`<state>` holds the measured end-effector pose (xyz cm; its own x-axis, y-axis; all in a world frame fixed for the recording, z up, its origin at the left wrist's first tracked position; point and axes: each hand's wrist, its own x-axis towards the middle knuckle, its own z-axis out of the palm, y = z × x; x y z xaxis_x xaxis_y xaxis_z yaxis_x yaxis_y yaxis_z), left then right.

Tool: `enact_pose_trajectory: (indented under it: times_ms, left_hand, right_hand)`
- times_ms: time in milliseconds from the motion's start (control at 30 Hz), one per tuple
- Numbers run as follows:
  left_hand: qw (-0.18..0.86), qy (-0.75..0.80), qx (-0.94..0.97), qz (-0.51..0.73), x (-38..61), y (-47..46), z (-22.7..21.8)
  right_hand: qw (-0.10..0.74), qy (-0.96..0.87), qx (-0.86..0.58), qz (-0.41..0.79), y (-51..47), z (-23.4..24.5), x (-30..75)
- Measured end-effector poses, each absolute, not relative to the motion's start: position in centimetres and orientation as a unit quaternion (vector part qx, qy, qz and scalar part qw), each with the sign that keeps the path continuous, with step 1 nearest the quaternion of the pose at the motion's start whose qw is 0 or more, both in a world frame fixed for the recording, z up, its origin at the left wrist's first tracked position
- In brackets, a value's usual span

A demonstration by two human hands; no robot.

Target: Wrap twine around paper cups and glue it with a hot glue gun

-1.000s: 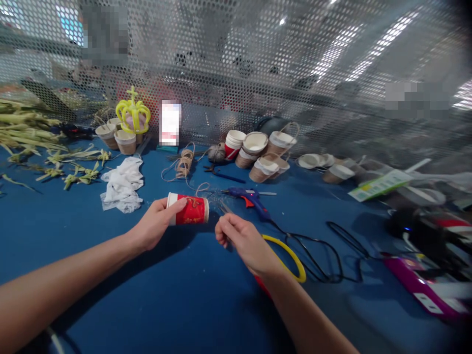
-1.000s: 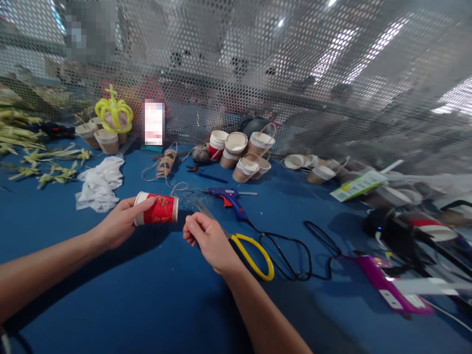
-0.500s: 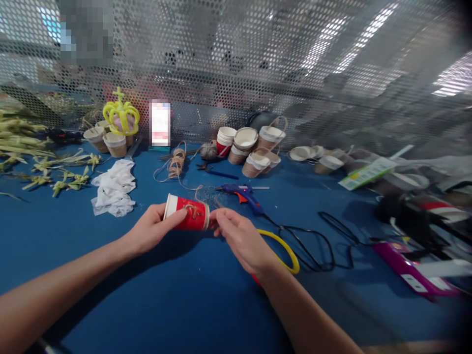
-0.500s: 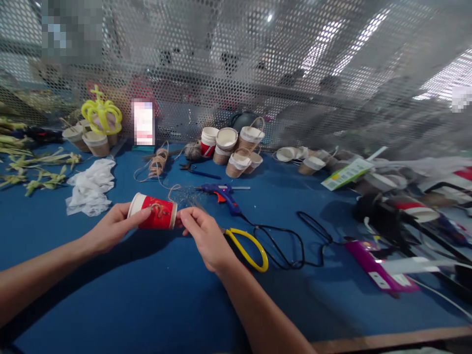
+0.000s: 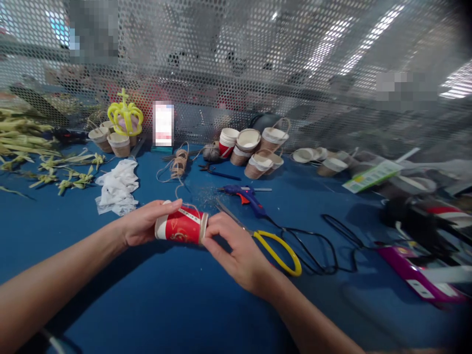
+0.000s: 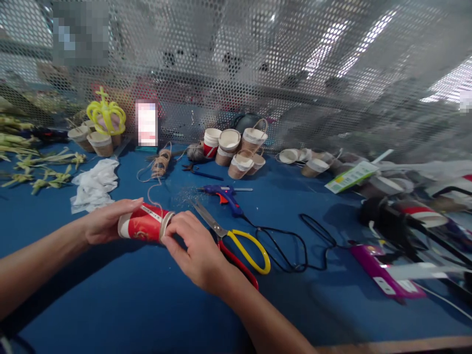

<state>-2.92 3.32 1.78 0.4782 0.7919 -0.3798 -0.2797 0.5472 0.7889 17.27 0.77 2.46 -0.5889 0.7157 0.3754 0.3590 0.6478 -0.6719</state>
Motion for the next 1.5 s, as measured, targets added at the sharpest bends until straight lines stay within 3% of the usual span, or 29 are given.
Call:
enact_pose_trajectory:
  times_ms: [300,467,800,1000,1133,1300,1500]
  left_hand:
    - [0.676,0.392,0.505,0.366,-2.6,2.7,1.5]
    - [0.639,0.383,0.575,0.338,-2.5,2.6,1.1]
    - [0.618,0.450,0.524,0.376,-1.5,2.3,0.6]
    - [0.663,0.480,0.424,0.387,-1.7,3.0,0.4]
    - [0.672,0.486,0.397,0.393,-2.0,3.5,-0.2]
    - [0.663,0.501,0.398,0.388,-2.1,3.7,-0.5]
    - [0.647,0.518,0.388,0.403,-2.2,3.8,0.2]
  right_hand:
    - [0.303,-0.856,-0.386,0.162,2.3,4.3,17.2]
    - [0.223,-0.884,-0.353,0.210,2.7,4.8,15.8]
    - [0.230,-0.809,-0.351,0.413,3.2,5.2,14.7]
    - [0.277,-0.776,-0.489,0.285,6.5,5.3,18.4]
    - [0.203,-0.713,-0.662,0.113,9.4,4.0,23.1]
    - [0.153,-0.706,-0.679,0.126,11.3,1.0,26.3]
    - [0.218,-0.700,-0.660,0.163,11.4,-0.3,26.2]
